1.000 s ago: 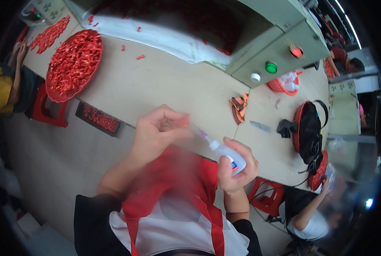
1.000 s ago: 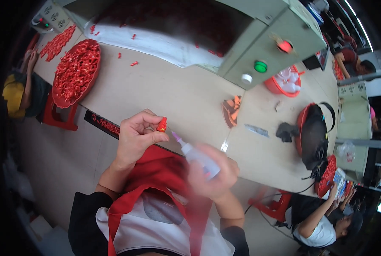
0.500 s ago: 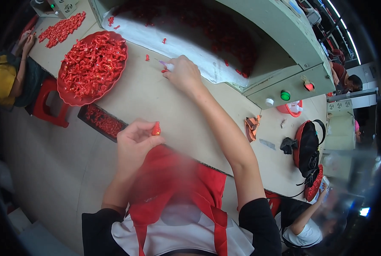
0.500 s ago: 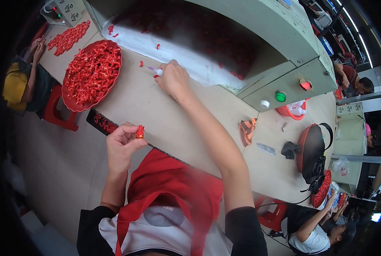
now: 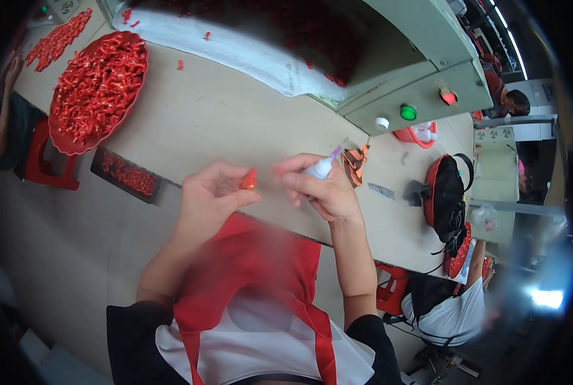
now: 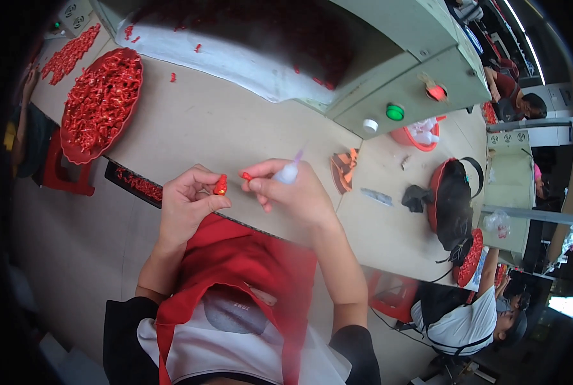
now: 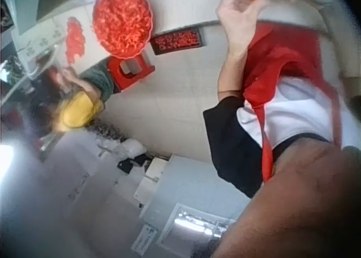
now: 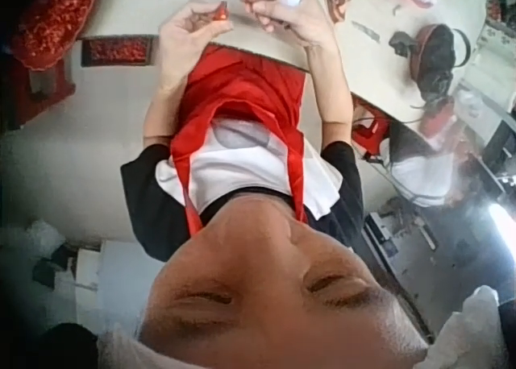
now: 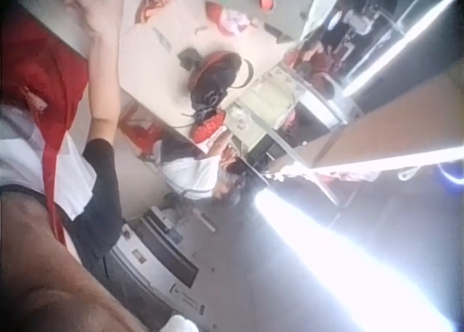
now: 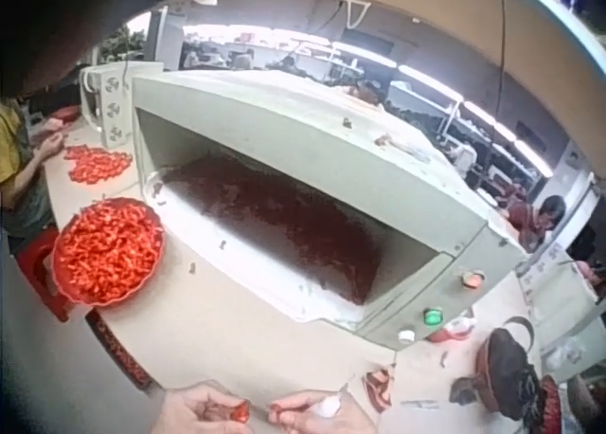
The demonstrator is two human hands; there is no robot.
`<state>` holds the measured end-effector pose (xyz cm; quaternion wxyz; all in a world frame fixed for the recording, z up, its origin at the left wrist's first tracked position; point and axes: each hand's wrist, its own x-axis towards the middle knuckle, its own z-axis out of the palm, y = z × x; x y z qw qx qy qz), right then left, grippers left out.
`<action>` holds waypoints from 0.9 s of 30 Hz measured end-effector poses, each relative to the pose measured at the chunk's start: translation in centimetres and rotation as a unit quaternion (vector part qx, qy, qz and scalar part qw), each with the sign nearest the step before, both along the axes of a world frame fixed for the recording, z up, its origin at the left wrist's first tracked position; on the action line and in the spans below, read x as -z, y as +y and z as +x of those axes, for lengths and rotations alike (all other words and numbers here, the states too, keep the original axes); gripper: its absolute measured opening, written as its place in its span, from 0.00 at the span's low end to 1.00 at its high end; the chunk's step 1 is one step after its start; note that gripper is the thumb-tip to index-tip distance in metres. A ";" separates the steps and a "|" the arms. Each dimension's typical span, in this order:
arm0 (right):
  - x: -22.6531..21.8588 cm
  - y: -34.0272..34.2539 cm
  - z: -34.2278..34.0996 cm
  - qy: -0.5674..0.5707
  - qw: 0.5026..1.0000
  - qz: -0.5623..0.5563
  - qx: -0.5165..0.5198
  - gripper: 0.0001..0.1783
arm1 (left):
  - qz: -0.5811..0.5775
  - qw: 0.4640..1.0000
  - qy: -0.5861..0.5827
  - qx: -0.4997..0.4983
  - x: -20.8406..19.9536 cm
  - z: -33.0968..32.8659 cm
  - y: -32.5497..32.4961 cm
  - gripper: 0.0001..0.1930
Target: The person applies glue from a bottle to small red plastic components, then assembles them into larger toy parts by hand.
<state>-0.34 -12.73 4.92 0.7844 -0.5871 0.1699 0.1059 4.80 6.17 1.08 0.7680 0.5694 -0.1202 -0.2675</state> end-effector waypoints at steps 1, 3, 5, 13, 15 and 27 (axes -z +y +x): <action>0.0 -0.1 -1.1 -0.001 1.000 -0.013 0.016 0.10 | 0.002 1.000 0.001 0.006 0.0 -0.4 -0.6 0.13; -0.3 -0.1 -3.0 0.001 0.999 -0.025 0.048 0.09 | 0.014 0.998 -0.045 0.032 -0.1 -1.2 -1.6 0.12; -1.1 -0.3 -4.7 0.000 0.994 -0.098 0.044 0.09 | 0.034 0.996 -0.079 0.038 -0.5 -1.9 -2.5 0.12; -1.6 -1.0 -7.9 -0.098 0.946 -0.309 0.023 0.08 | 0.124 0.945 -0.300 0.039 -2.4 -3.9 -4.2 0.13; -1.8 -1.4 -8.2 -0.068 0.944 -0.322 0.004 0.10 | 0.145 0.920 -0.359 0.058 -2.7 -3.9 -4.3 0.14; -2.0 -1.3 -9.0 -0.164 0.862 -0.480 0.005 0.07 | 0.177 0.859 -0.478 0.057 -2.9 -4.3 -4.9 0.15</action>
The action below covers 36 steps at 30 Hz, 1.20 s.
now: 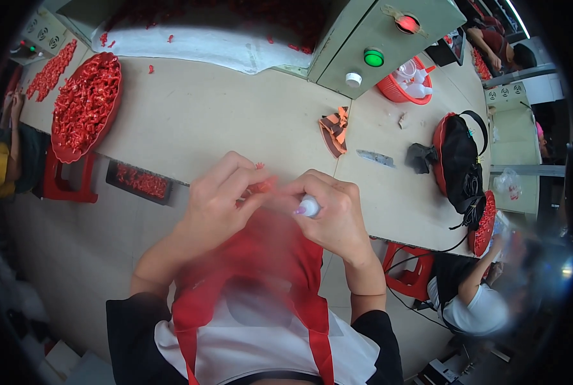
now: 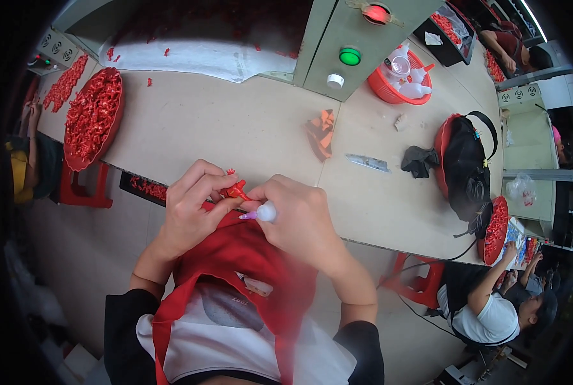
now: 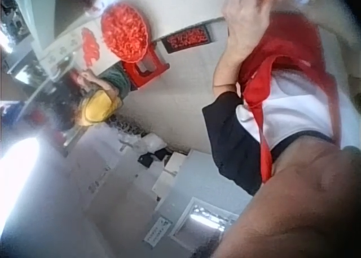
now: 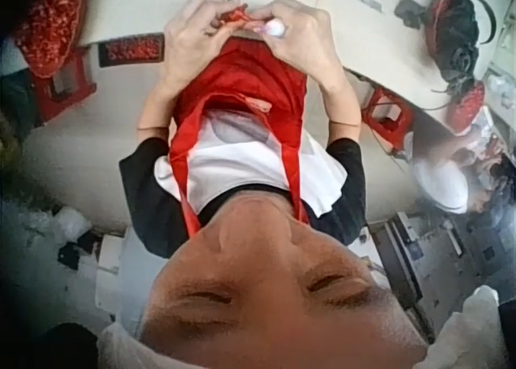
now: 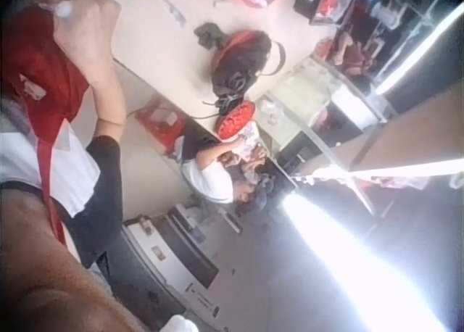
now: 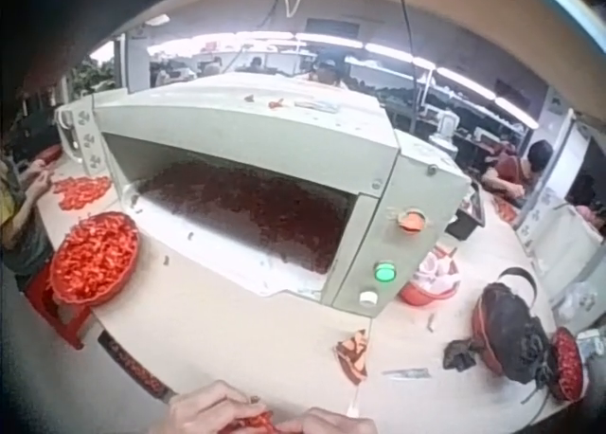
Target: The person applies glue from a bottle to small red plastic components, then assembles them into larger toy parts by hand.
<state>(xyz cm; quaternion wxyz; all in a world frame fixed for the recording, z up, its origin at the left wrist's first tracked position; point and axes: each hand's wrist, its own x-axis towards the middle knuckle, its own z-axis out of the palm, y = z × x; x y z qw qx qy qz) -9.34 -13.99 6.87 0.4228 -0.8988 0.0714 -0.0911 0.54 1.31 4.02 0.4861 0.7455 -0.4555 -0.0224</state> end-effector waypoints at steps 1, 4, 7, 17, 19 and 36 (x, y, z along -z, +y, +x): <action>0.2 0.0 0.1 0.000 1.000 0.000 -0.001 0.07 | 0.000 1.000 0.000 -0.001 0.0 0.1 0.0 0.15; 0.6 0.0 0.5 -0.004 0.997 0.072 0.007 0.07 | -0.022 0.999 0.035 -0.005 0.0 0.3 0.1 0.15; 0.7 0.1 0.7 -0.021 0.997 0.073 0.021 0.08 | -0.010 0.995 0.100 0.011 -0.1 0.6 0.4 0.14; 2.1 -0.9 2.1 -0.024 0.990 0.136 -0.014 0.16 | 0.015 0.971 0.236 0.035 0.9 1.4 1.3 0.14; 2.4 -1.0 2.4 -0.011 0.988 0.153 -0.013 0.17 | 0.015 0.970 0.241 0.034 1.0 1.6 1.4 0.14; 3.6 -0.4 3.6 0.125 0.924 0.361 -0.001 0.32 | -0.059 0.773 0.606 0.177 2.3 2.3 1.6 0.12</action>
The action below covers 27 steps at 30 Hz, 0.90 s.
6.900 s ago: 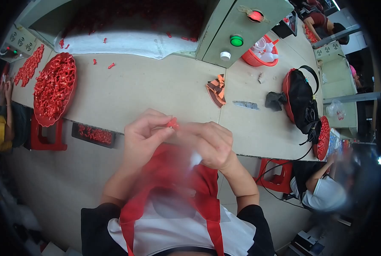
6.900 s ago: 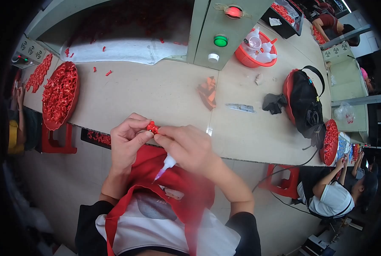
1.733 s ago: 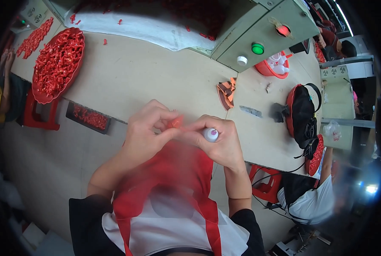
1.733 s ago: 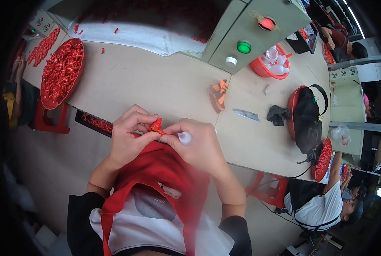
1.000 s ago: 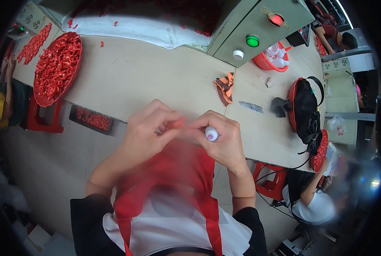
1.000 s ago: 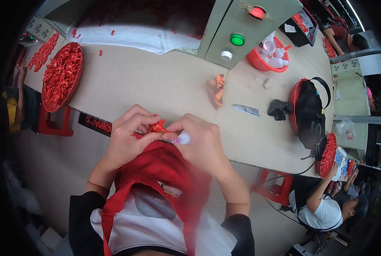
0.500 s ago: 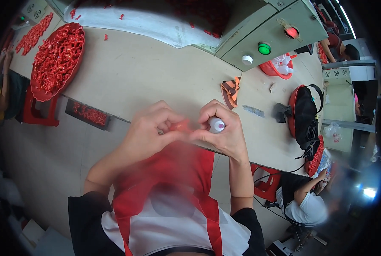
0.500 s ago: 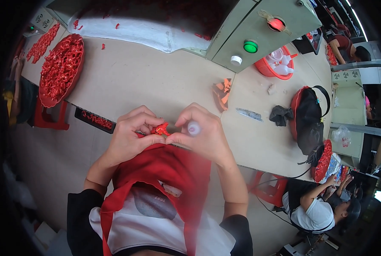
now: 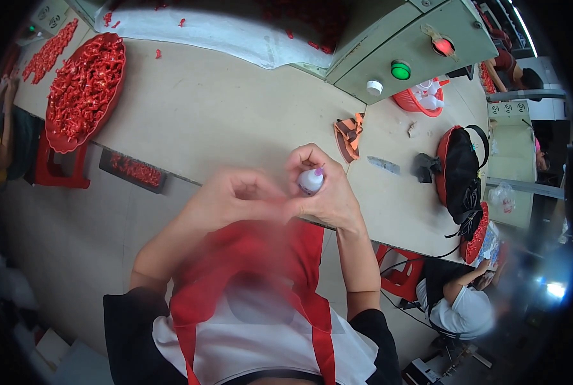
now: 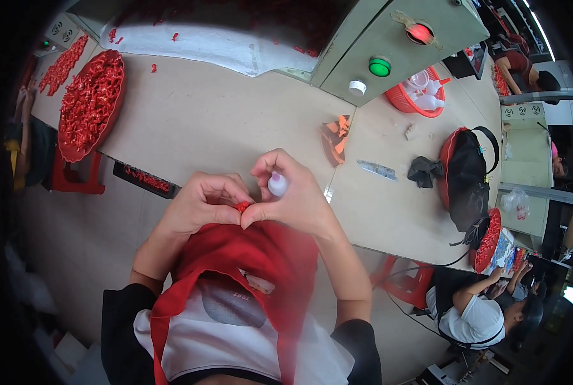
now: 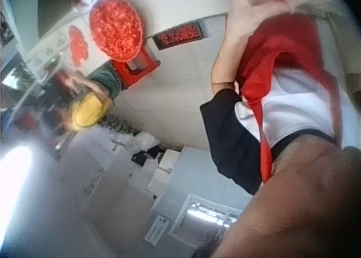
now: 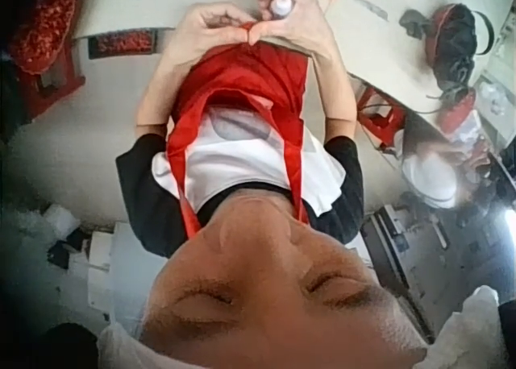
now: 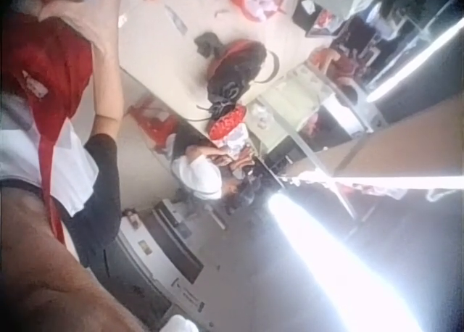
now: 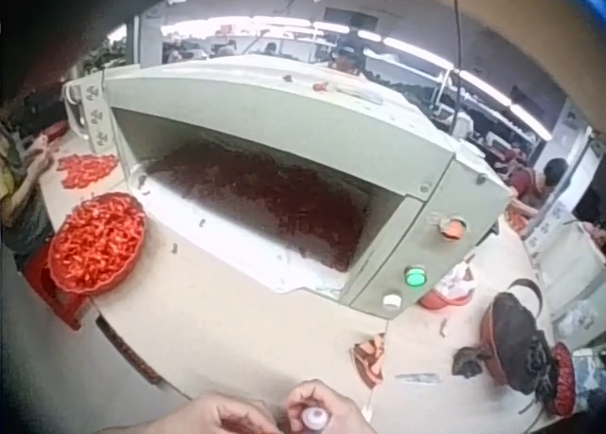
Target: The person applies glue from a bottle to small red plastic components, then assembles them into larger toy parts by hand.
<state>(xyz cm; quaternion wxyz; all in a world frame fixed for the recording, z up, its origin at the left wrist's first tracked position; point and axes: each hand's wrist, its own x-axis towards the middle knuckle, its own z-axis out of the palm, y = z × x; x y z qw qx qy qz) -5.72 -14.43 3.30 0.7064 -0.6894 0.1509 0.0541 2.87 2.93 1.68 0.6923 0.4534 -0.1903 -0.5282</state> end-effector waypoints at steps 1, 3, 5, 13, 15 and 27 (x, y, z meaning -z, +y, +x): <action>0.0 0.0 0.0 0.000 1.000 0.001 0.001 0.32 | 0.001 1.000 0.000 0.001 0.2 -0.1 0.0 0.12; 0.0 0.0 -0.1 0.001 1.000 -0.020 -0.005 0.29 | 0.002 0.997 0.073 0.014 0.9 -0.2 -0.1 0.08; 0.2 0.0 -0.3 -0.005 1.000 -0.025 -0.004 0.27 | 0.009 0.996 0.087 0.006 1.6 -0.3 0.1 0.09; 2.7 0.1 -1.3 -0.014 0.984 -0.111 0.138 0.13 | 0.127 0.988 -0.069 -0.058 1.6 1.1 -1.0 0.11; 2.4 0.3 -0.9 -0.005 0.983 -0.101 0.151 0.12 | 0.084 0.996 0.006 -0.020 1.7 1.3 -0.9 0.12; 3.4 1.7 9.9 -0.153 0.897 -0.406 -0.086 0.09 | 0.002 0.981 0.025 -0.193 1.6 0.5 3.4 0.19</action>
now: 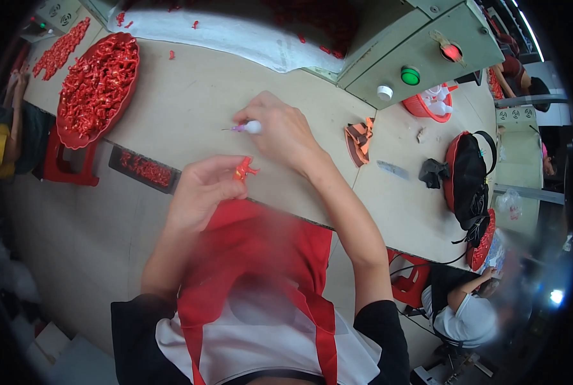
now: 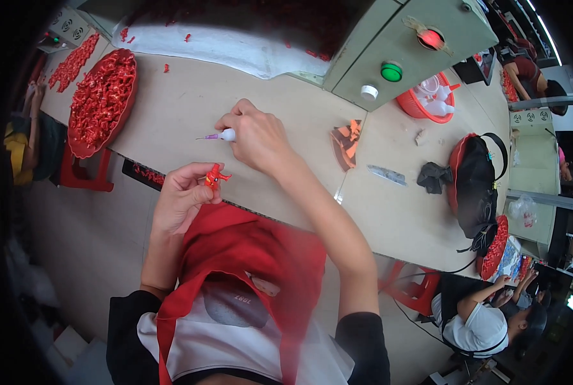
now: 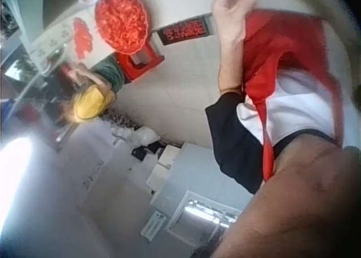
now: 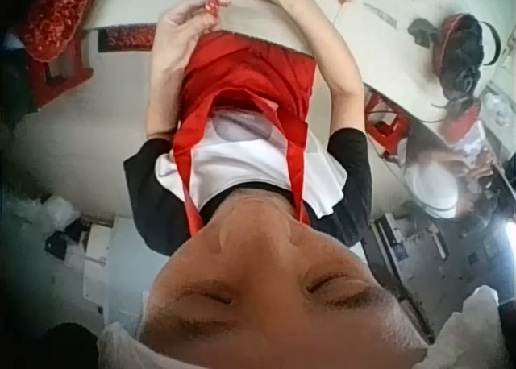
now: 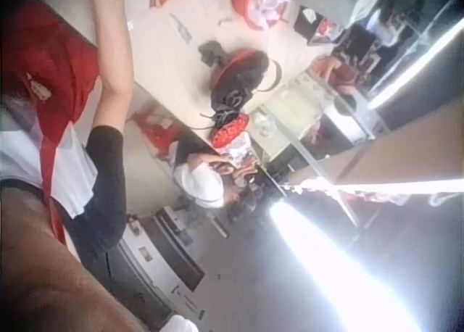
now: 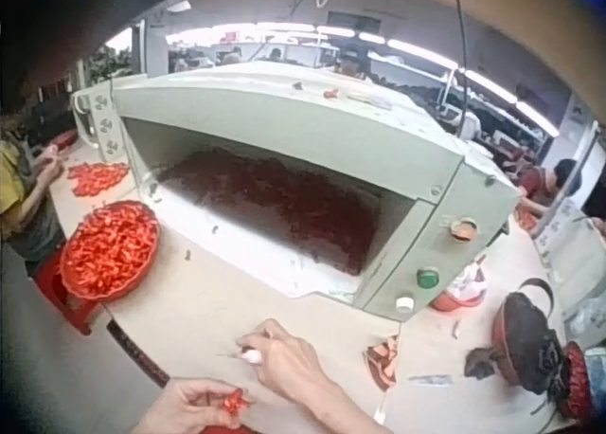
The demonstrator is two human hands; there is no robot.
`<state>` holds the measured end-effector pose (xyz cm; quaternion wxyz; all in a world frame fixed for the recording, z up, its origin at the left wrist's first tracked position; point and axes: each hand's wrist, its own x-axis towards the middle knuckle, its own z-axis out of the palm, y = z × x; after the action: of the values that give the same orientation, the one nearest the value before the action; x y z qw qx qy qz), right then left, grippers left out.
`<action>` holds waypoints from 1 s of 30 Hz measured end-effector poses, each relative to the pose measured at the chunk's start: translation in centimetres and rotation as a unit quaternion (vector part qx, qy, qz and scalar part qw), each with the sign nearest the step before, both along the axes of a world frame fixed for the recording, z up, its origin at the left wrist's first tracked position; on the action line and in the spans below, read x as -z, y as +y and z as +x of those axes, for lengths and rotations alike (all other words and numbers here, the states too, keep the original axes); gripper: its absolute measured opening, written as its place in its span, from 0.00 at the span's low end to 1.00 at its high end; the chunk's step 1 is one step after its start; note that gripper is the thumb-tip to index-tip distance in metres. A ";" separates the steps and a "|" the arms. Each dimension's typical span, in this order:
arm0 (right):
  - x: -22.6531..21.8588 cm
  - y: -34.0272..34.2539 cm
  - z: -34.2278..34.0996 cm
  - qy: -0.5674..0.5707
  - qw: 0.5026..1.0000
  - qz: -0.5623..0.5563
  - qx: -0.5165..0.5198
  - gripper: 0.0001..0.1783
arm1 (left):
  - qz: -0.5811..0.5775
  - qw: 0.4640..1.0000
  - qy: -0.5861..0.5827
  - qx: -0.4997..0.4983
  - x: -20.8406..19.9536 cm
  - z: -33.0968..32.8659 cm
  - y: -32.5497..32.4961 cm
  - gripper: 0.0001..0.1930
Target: The person applies glue from a bottle to small red plastic components, then assembles them into larger toy parts by hand.
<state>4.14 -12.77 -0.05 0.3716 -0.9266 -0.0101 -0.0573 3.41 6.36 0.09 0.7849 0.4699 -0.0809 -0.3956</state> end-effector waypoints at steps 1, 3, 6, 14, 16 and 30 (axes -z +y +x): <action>0.1 0.2 0.7 0.048 0.997 -0.054 -0.033 0.10 | 0.000 1.000 -0.002 -0.004 -0.2 0.0 0.2 0.19; -0.3 0.0 1.2 0.073 0.994 -0.071 -0.031 0.09 | 0.006 1.000 0.017 0.001 -0.7 -0.1 0.2 0.19; -0.1 -0.2 0.5 0.062 0.995 -0.081 -0.016 0.08 | -0.003 0.999 0.039 0.012 -0.6 0.1 0.4 0.18; -3.7 -0.5 -7.7 0.099 0.920 0.346 0.153 0.08 | 0.063 0.991 -0.109 -0.045 -0.4 -0.5 -1.9 0.17; -4.4 0.2 -8.7 0.057 0.930 0.339 0.133 0.10 | 0.071 0.986 -0.142 -0.049 -0.4 -0.6 -2.6 0.16; -3.8 1.3 -9.8 -0.175 0.966 0.134 0.138 0.13 | 0.118 0.944 -0.302 -0.061 -1.7 -1.8 -4.0 0.18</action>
<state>-5.69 -11.46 3.72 0.4731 -0.8363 0.0611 -0.2702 1.64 2.33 1.75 0.6855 0.6605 -0.2381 -0.1928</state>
